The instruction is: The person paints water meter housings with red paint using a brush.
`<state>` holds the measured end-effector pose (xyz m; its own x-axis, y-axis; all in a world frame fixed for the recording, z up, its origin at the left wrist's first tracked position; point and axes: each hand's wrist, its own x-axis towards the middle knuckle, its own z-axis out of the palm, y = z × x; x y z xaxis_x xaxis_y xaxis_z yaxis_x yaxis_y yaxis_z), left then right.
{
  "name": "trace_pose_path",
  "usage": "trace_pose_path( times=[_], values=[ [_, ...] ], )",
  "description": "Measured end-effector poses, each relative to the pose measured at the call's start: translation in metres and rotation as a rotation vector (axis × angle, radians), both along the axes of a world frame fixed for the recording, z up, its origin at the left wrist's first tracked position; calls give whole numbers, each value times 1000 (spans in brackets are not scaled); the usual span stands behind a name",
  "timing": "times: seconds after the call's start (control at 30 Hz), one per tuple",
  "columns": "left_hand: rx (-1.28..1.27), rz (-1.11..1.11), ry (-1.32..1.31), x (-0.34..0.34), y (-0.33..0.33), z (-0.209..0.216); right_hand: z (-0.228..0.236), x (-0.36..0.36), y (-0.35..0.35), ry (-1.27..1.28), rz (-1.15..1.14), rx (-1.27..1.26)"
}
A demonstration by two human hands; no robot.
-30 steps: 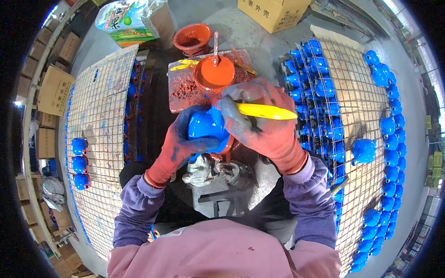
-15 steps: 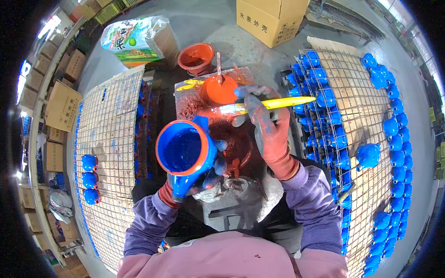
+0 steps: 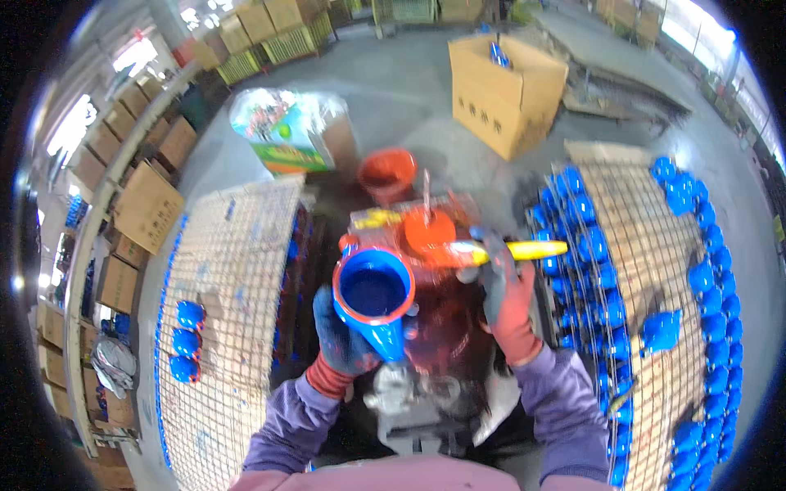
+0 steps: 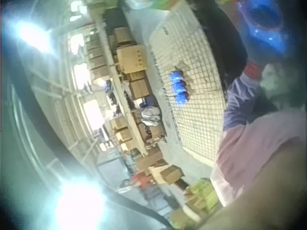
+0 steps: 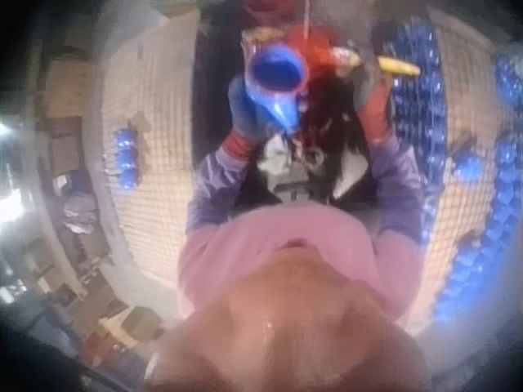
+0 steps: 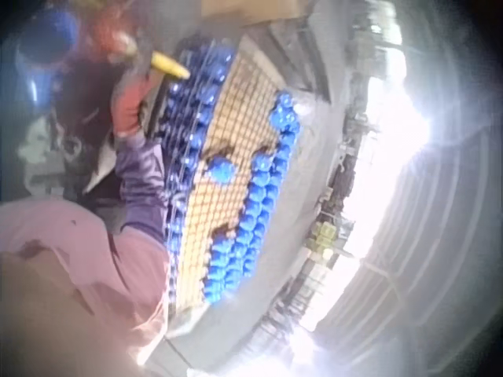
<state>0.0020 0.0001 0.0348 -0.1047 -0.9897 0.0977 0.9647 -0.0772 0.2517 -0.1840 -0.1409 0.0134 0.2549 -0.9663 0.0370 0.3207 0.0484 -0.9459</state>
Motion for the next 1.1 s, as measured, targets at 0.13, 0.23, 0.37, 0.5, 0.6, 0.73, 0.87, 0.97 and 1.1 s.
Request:
trace_pose_path(
  times=[0.13, 0.23, 0.37, 0.5, 0.6, 0.73, 0.87, 0.97, 1.1],
  values=[
    [-70, 321, -185, 27, 0, 23, 8, 7, -14, -278, -22, 107],
    [30, 520, -398, 40, 9, 24, 6, 5, -23, -480, 13, 111],
    [-125, 66, -158, 33, 18, 5, 2, -2, -29, -326, 69, 61],
    [262, 100, -524, 12, 31, -14, 8, 1, -29, -239, 31, 41],
    [214, 111, -680, 6, 30, -20, 11, 3, -27, 30, -67, -56],
    [157, 273, -1340, 0, 24, -26, 11, -6, -25, 287, 3, -70],
    [-202, 519, -1924, -9, 23, -30, 7, -5, -23, 612, 108, -409],
    [-310, 546, -2052, -16, 20, -32, 7, 2, -21, 925, 167, -542],
    [-337, 429, -2226, -20, 19, -32, 16, 5, -12, 1014, 210, -594]
  ],
)
